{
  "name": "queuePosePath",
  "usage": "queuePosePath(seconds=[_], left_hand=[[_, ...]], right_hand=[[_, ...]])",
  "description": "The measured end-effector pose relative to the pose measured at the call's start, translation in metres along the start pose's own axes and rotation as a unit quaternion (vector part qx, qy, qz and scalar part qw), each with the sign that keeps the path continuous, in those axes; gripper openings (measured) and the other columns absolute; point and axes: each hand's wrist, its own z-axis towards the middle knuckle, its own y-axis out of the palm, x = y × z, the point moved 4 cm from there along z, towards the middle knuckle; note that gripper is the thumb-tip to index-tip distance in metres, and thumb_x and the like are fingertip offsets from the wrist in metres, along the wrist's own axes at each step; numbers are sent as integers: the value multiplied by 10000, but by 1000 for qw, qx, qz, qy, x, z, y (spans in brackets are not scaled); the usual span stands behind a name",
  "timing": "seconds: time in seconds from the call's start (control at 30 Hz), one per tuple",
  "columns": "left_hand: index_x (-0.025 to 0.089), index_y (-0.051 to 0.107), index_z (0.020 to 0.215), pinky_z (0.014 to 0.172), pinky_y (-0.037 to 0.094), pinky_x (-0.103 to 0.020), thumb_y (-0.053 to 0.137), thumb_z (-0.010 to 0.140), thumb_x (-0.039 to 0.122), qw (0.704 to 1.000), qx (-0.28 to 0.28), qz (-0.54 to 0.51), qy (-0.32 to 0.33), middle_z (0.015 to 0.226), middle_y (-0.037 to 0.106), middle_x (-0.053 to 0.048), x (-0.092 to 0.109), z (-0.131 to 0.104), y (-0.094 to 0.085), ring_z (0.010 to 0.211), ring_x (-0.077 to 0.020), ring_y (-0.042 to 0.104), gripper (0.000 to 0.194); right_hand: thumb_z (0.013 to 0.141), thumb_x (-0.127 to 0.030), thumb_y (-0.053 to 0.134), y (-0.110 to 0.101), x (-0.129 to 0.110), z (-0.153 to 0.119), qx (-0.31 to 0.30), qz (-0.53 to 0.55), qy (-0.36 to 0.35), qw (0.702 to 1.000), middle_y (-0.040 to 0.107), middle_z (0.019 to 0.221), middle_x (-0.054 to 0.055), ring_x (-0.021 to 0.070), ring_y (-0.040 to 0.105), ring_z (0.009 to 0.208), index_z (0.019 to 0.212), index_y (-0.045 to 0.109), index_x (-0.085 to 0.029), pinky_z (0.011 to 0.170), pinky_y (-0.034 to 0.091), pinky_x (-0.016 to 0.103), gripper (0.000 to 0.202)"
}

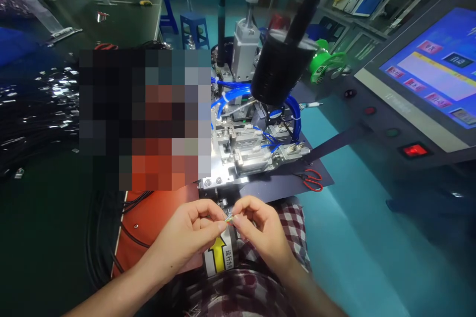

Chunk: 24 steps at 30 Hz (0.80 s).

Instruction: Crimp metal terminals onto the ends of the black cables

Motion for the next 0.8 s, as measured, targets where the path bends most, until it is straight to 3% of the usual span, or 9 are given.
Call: queuePosePath(seconds=[0.3,0.43,0.8], left_hand=[[147,559,753,432,200,-166,654,743,292,1000,8,-14,11,451,375,107,0,0,0,422,-34,273,174],[151,560,750,430,209,-164,643,752,294,1000,8,-7,18,435,365,109,-1,-1,-1,416,-36,270,165],[152,556,746,452,212,-170,660,741,306,999,14,-36,20,449,366,100,-4,0,-2,438,-43,276,186]], right_hand=[[780,-174,639,-2,-5,-4,66,-127,-83,986,555,655,-13,127,500,570,810,627,-184,539,414,243,33],[795,-149,628,0,-8,-8,87,-195,-156,964,569,685,3,145,508,584,838,627,-196,570,414,280,64],[822,-113,576,5,-13,-15,78,-283,-231,928,591,689,4,159,511,605,789,568,-209,614,376,319,102]])
